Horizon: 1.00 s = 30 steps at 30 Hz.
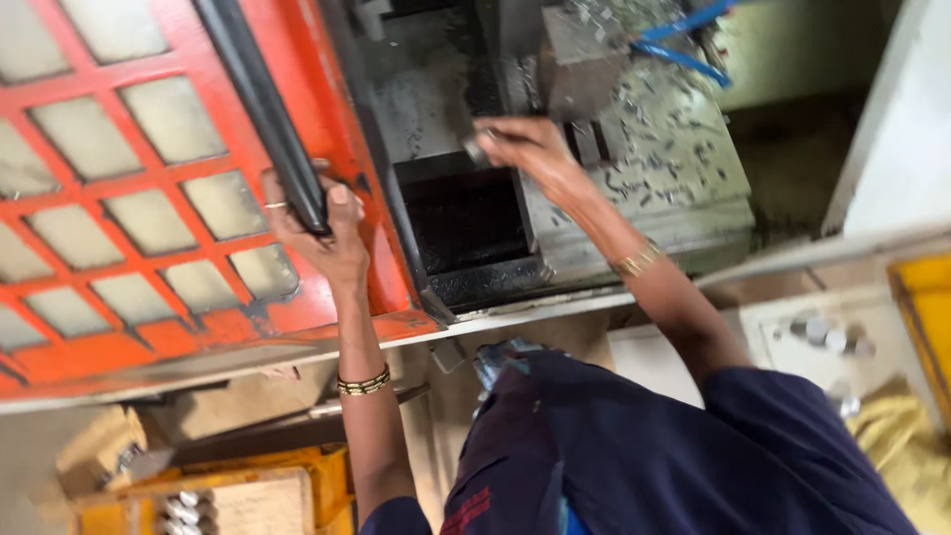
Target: The person repeatedly picks up small cylindrical metal parts from a yellow bin, wipes each one with a yellow cloth, and places them into a machine through an open door. The person also closes the machine door and presses a control button between cycles.
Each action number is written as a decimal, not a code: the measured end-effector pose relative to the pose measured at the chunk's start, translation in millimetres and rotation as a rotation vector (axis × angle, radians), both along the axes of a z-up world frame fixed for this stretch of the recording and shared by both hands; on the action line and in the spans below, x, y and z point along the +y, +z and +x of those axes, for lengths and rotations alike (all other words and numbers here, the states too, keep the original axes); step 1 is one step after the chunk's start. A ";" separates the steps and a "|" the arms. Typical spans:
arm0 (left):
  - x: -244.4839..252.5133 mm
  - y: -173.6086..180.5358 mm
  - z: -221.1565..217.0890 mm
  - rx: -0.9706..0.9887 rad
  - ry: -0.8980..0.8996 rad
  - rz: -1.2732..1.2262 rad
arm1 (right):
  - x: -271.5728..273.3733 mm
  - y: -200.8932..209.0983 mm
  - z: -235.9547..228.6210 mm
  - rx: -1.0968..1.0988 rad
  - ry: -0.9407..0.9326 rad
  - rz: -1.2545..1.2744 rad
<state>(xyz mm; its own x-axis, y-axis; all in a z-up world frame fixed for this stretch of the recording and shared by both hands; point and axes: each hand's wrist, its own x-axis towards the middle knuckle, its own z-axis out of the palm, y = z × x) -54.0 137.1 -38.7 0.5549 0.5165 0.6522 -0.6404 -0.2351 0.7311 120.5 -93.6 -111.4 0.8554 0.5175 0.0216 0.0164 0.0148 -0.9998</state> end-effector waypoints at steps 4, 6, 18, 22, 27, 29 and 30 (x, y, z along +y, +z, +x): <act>-1.4 5.6 0.6 0.019 0.017 -0.036 | 114.2 -35.8 111.7 0.078 -0.070 0.238; -1.8 5.1 0.2 0.023 0.028 -0.047 | 156.1 -56.3 172.9 0.131 -0.215 0.328; -2.8 2.5 4.3 0.020 0.145 -0.031 | 255.0 -81.6 312.4 -0.218 -0.338 0.439; -3.5 2.9 5.6 0.016 0.145 -0.047 | 248.2 -77.3 320.4 -0.317 -0.219 0.509; -4.6 3.4 4.6 0.009 0.156 -0.052 | 244.1 -73.7 330.2 -0.026 -0.019 0.524; -6.5 2.7 4.3 0.010 0.162 -0.081 | 242.3 -76.0 333.3 0.110 0.008 0.566; -6.3 3.3 5.6 0.005 0.165 -0.093 | 243.6 -74.5 337.1 0.176 0.009 0.575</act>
